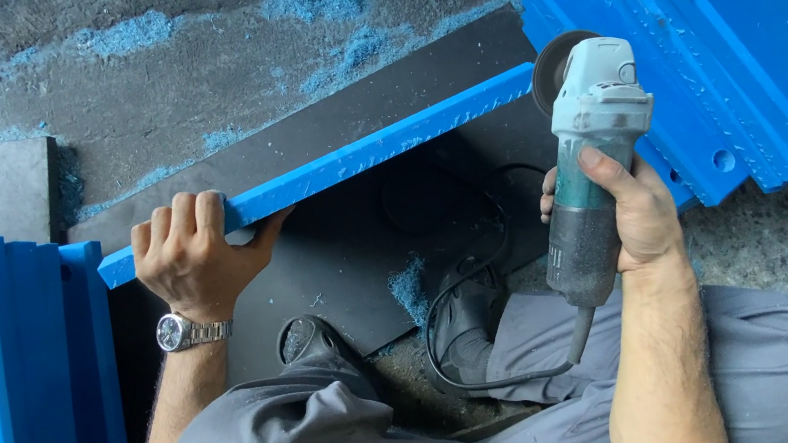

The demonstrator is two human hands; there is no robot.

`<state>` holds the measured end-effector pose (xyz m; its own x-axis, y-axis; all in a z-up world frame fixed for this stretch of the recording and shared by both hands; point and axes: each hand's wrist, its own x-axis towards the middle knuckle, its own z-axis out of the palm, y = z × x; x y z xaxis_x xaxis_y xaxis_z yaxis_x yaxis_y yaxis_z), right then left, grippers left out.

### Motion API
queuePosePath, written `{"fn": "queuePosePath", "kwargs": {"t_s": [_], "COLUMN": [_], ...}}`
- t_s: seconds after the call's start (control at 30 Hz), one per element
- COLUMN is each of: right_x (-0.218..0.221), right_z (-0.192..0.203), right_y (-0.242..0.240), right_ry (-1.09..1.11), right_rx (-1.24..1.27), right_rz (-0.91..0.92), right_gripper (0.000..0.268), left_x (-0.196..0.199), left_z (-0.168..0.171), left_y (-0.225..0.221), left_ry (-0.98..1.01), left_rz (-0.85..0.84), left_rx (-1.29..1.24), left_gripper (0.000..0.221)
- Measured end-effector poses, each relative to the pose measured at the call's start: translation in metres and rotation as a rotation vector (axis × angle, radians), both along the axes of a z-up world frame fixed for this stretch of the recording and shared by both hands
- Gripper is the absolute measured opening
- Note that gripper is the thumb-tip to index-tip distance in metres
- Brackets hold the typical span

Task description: Grinding the edges of blue plastic plates with an angle grinder.

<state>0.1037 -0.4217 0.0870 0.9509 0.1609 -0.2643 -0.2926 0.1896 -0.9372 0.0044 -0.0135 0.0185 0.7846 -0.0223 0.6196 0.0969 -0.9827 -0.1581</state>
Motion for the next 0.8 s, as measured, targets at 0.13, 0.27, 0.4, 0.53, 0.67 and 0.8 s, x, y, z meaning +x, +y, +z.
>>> {"fn": "queuePosePath", "kwargs": {"t_s": [0.13,0.27,0.4,0.53,0.67,0.8], "right_x": [-0.012,-0.02,-0.013,-0.007,-0.013,-0.026], "right_z": [0.003,0.003,0.003,0.004,0.005,0.005], "right_y": [0.016,0.031,0.024,0.003,0.014,0.044], "right_ry": [0.037,0.095,0.104,0.086,0.097,0.16], "right_rx": [0.002,0.005,0.042,0.052,0.036,0.03], "right_rz": [0.058,0.181,0.161,0.058,0.059,0.211], "right_gripper": [0.054,0.054,0.054,0.053,0.052,0.054], "left_x": [0.001,-0.001,0.001,-0.001,-0.001,-0.002], "left_z": [0.0,-0.002,-0.005,-0.004,-0.003,-0.007], "left_y": [0.001,0.0,0.003,0.0,-0.001,0.002], "left_ry": [-0.007,0.01,0.015,0.002,0.0,-0.002], "left_rz": [-0.001,0.016,0.031,0.031,0.022,0.022], "left_rx": [-0.002,0.014,0.026,0.015,0.016,0.02], "left_gripper": [0.068,0.066,0.066,0.067,0.066,0.065]}}
